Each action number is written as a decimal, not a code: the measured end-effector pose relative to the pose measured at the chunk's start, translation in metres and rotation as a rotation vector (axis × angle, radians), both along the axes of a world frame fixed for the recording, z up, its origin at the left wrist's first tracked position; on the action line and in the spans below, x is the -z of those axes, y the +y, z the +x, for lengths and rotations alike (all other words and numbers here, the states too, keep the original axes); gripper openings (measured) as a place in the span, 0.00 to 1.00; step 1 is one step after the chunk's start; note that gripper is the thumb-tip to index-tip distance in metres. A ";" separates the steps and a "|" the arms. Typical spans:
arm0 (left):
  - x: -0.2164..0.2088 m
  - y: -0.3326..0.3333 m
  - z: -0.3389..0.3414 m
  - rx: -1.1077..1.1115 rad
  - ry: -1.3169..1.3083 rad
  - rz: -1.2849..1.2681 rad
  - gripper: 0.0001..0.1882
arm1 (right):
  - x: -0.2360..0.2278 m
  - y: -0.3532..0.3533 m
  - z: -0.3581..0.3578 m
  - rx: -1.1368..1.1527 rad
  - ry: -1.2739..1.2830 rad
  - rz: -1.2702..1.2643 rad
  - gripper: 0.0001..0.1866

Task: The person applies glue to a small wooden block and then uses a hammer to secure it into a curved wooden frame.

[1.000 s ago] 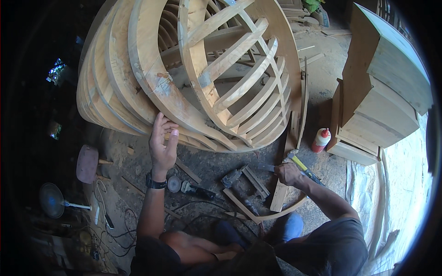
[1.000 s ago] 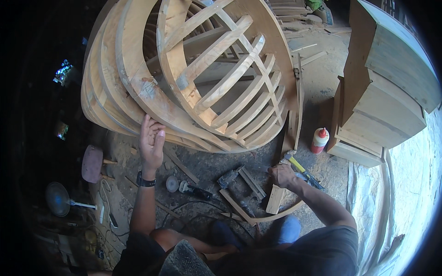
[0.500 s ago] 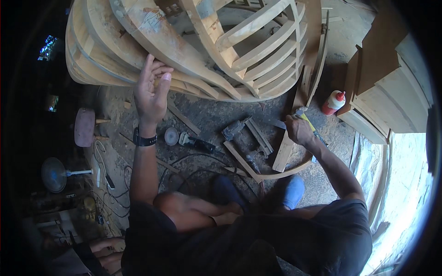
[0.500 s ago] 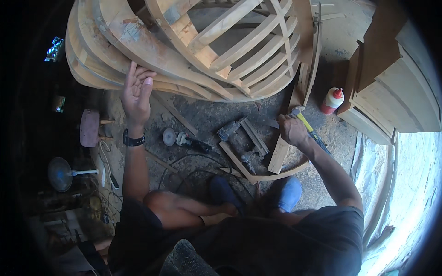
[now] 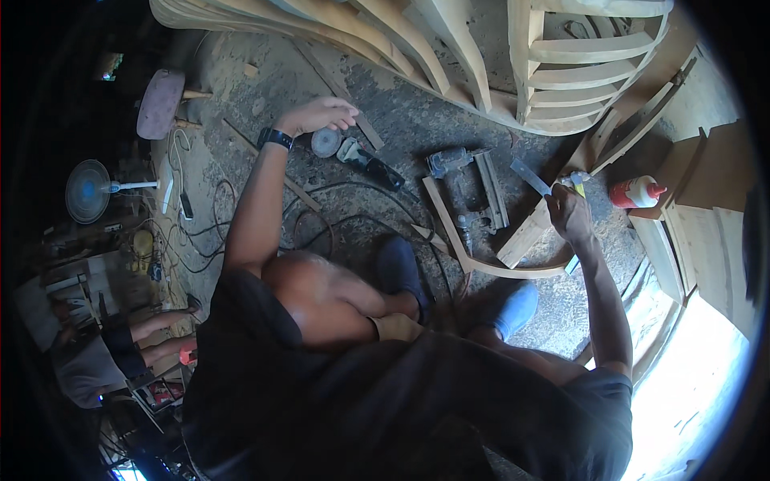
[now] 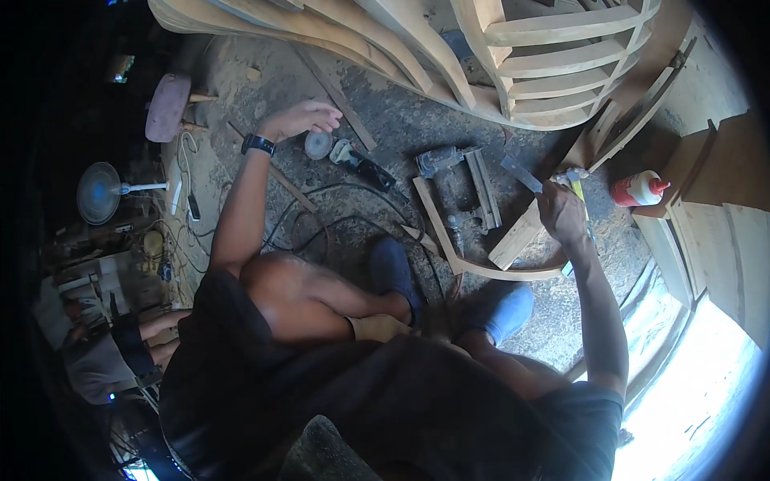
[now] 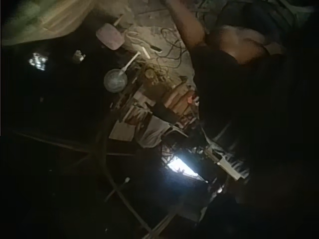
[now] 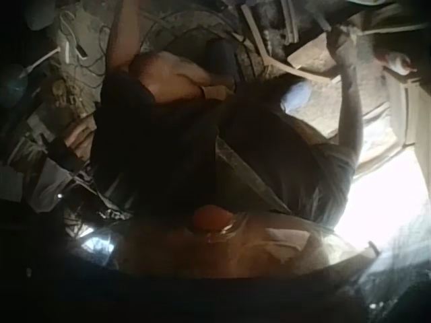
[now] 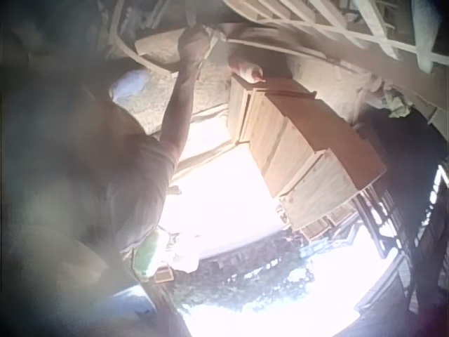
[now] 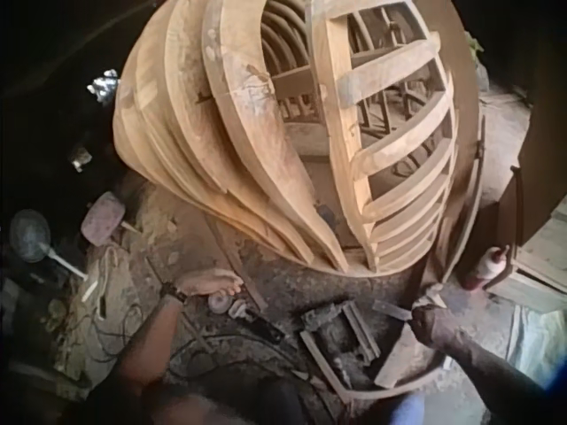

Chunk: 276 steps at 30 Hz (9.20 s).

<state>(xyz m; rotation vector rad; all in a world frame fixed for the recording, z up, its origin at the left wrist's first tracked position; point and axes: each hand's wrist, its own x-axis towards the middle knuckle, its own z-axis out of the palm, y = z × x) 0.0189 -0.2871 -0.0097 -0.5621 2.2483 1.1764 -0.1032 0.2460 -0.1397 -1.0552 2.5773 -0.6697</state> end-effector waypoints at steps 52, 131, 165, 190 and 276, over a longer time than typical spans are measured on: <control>0.074 -0.053 0.044 -0.050 -0.040 -0.103 0.16 | -0.221 -0.058 -0.044 0.268 0.112 -1.015 0.24; -0.205 0.315 -0.186 0.076 1.559 -0.956 0.40 | -0.209 -0.071 -0.090 0.237 0.171 -1.145 0.19; -0.204 0.320 -0.187 -0.049 1.519 -0.830 0.35 | -0.154 -0.050 -0.089 0.350 -0.412 -1.256 0.17; -0.208 0.320 -0.188 -0.079 1.438 -0.740 0.35 | -0.157 -0.074 -0.107 -0.093 -1.103 -1.605 0.16; -0.239 0.320 -0.176 0.015 1.242 -0.513 0.24 | -0.160 -0.072 -0.095 -0.019 -1.034 -1.481 0.26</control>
